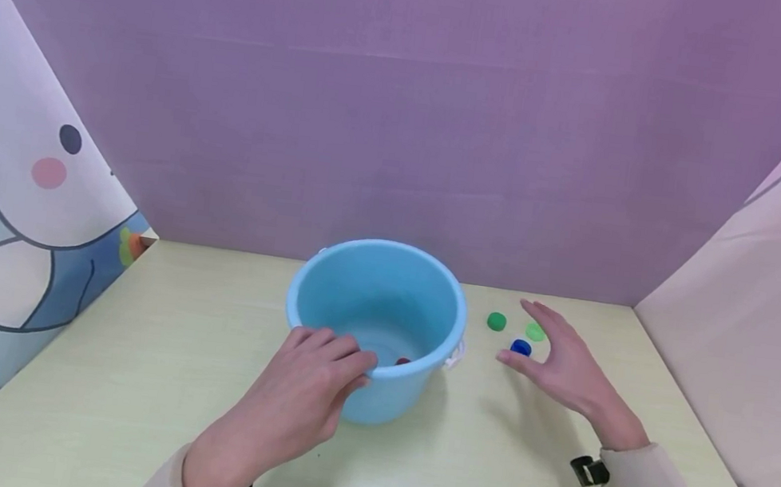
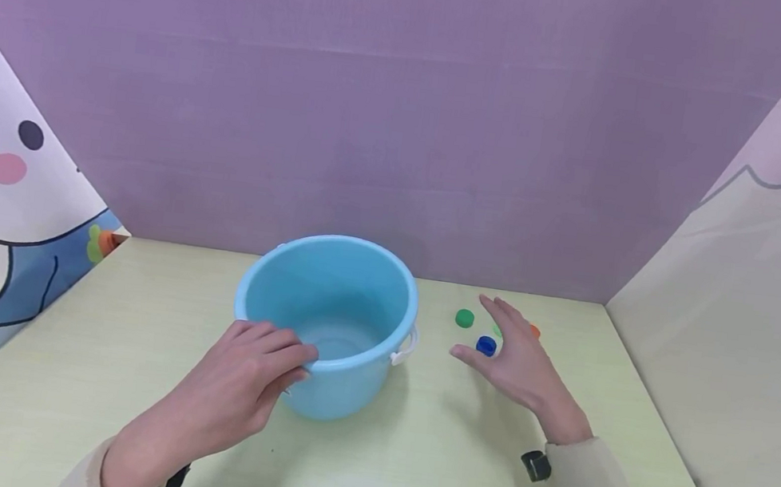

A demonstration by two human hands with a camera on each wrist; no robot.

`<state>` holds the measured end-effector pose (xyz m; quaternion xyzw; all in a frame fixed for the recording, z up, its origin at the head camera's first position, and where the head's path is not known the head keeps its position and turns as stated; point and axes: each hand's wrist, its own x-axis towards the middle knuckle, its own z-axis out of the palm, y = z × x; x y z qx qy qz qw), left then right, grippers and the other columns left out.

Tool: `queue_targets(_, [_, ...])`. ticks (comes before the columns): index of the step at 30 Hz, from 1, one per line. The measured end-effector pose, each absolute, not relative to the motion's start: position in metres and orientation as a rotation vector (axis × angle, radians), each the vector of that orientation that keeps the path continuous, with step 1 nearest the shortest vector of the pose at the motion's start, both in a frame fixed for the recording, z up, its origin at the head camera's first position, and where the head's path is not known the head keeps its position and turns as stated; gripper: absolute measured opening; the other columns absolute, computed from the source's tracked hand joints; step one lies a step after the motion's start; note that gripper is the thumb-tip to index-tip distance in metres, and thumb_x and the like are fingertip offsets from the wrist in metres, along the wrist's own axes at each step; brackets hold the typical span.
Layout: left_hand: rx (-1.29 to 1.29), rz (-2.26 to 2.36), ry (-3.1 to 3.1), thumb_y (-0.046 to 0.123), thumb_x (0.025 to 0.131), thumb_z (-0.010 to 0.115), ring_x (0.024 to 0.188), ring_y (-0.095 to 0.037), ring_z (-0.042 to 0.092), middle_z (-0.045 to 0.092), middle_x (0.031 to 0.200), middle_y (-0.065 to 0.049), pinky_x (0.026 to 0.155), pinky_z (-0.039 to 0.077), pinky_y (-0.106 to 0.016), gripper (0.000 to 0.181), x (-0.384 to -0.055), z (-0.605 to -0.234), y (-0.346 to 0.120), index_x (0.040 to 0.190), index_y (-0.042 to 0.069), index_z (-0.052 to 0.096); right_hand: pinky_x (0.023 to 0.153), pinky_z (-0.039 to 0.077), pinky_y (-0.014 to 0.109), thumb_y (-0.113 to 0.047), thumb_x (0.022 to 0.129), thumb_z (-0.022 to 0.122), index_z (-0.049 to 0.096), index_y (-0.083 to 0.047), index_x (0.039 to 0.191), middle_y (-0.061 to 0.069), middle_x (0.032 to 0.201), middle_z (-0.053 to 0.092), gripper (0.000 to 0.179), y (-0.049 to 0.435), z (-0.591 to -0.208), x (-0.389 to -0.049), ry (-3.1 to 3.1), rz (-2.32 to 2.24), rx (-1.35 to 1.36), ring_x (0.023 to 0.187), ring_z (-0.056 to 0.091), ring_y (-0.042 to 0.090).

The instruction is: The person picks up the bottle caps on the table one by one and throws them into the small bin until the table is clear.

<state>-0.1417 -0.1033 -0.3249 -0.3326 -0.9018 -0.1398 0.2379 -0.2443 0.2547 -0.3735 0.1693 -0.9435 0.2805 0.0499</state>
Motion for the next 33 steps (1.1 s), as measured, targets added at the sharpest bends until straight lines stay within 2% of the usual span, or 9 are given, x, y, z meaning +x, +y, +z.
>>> queue_targets(8, [-0.913, -0.377, -2.464, 0.013, 0.084, 0.084, 0.085, -0.017, 0.057, 0.066, 0.09, 0.004, 0.079, 0.046, -0.04, 0.023, -0.142, -0.325, -0.104, 0.102, 0.016, 0.07, 0.105, 0.041, 0.062, -0.038, 0.09, 0.078, 0.037, 0.0, 0.154, 0.027, 0.154, 0.039, 0.085, 0.262, -0.379, -0.249, -2.794, 1.008, 0.493, 0.136, 0.041, 0.047])
queue_targets(15, [-0.917, -0.369, -2.451, 0.013, 0.084, 0.084, 0.085, -0.017, 0.057, 0.065, 0.088, 0.004, 0.079, 0.046, -0.04, 0.023, -0.142, -0.325, -0.104, 0.101, 0.016, 0.07, 0.101, 0.044, 0.062, -0.043, 0.091, 0.076, 0.034, -0.006, 0.157, 0.027, 0.151, 0.041, 0.086, 0.267, -0.382, -0.251, -2.83, 1.138, 0.33, 0.129, 0.049, 0.05])
queue_targets(23, [-0.915, -0.369, -2.452, 0.012, 0.084, 0.084, 0.085, -0.017, 0.057, 0.065, 0.089, 0.004, 0.079, 0.046, -0.04, 0.023, -0.142, -0.326, -0.104, 0.102, 0.016, 0.07, 0.092, 0.05, 0.057, -0.044, 0.091, 0.076, 0.037, -0.007, 0.156, 0.024, 0.144, 0.049, 0.084, 0.274, -0.387, -0.257, -2.841, 1.165, 0.278, 0.123, 0.057, 0.042])
queue_targets(30, [-0.914, -0.374, -2.457, 0.012, 0.084, 0.084, 0.086, -0.017, 0.057, 0.066, 0.089, 0.004, 0.079, 0.046, -0.04, 0.023, -0.142, -0.325, -0.103, 0.102, 0.016, 0.07, 0.079, 0.054, 0.036, -0.039, 0.091, 0.078, 0.038, -0.003, 0.155, 0.027, 0.138, 0.052, 0.083, 0.278, -0.392, -0.261, -2.853, 1.208, 0.245, 0.109, 0.065, 0.034])
queue_targets(33, [-0.916, -0.374, -2.453, 0.012, 0.084, 0.084, 0.086, -0.017, 0.057, 0.066, 0.089, 0.004, 0.079, 0.046, -0.04, 0.023, -0.142, -0.326, -0.103, 0.102, 0.016, 0.07, 0.077, 0.055, 0.03, -0.037, 0.091, 0.078, 0.037, -0.001, 0.154, 0.029, 0.137, 0.051, 0.084, 0.279, -0.394, -0.262, -2.846, 1.281, 0.223, 0.101, 0.069, 0.031])
